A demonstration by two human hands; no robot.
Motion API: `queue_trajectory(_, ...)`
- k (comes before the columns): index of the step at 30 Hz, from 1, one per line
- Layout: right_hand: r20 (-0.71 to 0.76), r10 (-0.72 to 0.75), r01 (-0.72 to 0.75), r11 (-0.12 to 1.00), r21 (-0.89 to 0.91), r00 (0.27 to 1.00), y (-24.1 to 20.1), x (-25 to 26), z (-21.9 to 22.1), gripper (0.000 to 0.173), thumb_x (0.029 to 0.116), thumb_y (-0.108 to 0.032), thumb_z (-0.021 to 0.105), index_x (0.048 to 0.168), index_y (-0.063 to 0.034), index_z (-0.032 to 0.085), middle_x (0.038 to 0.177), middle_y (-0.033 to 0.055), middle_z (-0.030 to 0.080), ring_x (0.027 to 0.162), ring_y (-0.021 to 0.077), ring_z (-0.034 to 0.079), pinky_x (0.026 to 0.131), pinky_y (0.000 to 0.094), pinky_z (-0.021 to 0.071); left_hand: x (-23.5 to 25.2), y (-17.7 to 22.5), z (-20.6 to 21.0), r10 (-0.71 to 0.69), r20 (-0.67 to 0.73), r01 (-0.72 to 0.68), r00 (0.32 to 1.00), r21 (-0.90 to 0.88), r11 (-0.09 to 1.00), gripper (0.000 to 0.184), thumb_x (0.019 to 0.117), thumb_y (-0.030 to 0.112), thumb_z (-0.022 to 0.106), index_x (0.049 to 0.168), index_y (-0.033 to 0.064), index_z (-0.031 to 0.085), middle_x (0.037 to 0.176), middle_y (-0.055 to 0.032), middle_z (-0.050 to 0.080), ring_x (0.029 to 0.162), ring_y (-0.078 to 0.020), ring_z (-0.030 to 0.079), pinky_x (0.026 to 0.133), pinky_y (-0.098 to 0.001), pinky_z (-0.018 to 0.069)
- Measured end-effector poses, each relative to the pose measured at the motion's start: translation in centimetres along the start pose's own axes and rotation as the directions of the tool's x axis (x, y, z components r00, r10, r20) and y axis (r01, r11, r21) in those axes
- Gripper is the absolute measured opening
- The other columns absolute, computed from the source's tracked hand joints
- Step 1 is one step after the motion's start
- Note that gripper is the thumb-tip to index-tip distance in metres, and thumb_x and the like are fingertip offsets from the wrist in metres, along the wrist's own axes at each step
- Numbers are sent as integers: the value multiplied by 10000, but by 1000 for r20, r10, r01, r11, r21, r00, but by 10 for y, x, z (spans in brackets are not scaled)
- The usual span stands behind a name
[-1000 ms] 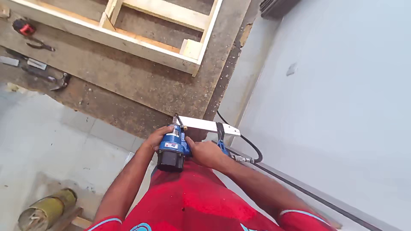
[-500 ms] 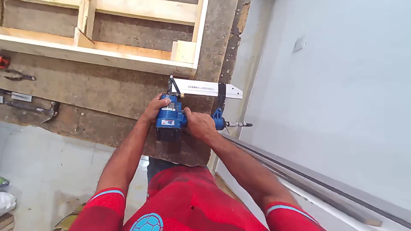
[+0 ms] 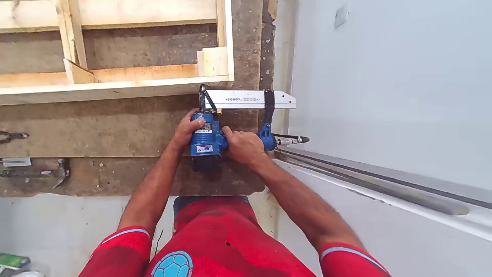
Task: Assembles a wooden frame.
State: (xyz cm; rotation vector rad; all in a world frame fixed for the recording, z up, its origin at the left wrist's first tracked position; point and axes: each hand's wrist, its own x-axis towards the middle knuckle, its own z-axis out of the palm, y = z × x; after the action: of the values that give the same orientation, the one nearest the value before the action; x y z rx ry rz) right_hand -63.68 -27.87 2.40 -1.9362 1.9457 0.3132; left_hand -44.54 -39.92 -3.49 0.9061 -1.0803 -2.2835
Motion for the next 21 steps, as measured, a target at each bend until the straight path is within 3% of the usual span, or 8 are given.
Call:
queue_trajectory(5, 30, 29, -29, 999, 14, 999, -5, -1, -4, 377, 878, -272, 673, 1179, -67, 575, 878, 171, 704, 815, 395, 718, 643, 550, 546, 1, 0, -2, -20, 2, 20, 1000, -42, 999, 750, 848, 392, 747, 1464, 114, 421, 1067, -129, 722, 877, -227, 739, 778, -432, 641)
queue_trajectory(11, 50, 14, -13, 1000, -21, 999, -1, 7, 11, 499, 905, -234, 642, 1352, -69, 494, 881, 173, 700, 808, 393, 718, 641, 536, 548, 7, -12, -11, -27, 26, 28, 999, -49, 998, 730, 854, 381, 755, 1452, 112, 435, 1063, -122, 726, 879, -218, 742, 789, -420, 641)
queue_trajectory(18, 36, 25, -24, 1000, -18, 999, -3, 13, 20, 482, 904, -229, 634, 1338, -69, 501, 855, 168, 696, 793, 387, 719, 630, 526, 547, 11, -15, -16, -42, 26, 43, 999, -48, 998, 729, 855, 370, 759, 1462, 126, 438, 1075, -132, 723, 881, -227, 741, 782, -426, 641)
queue_trajectory(21, 29, 26, -25, 1000, -2, 999, -4, 12, 22, 347, 909, -205, 623, 1217, -57, 559, 870, 174, 701, 808, 392, 720, 644, 533, 551, 11, -14, -17, -49, 20, 49, 999, -38, 998, 706, 854, 330, 748, 1451, 113, 440, 1073, -131, 721, 879, -226, 739, 779, -423, 641)
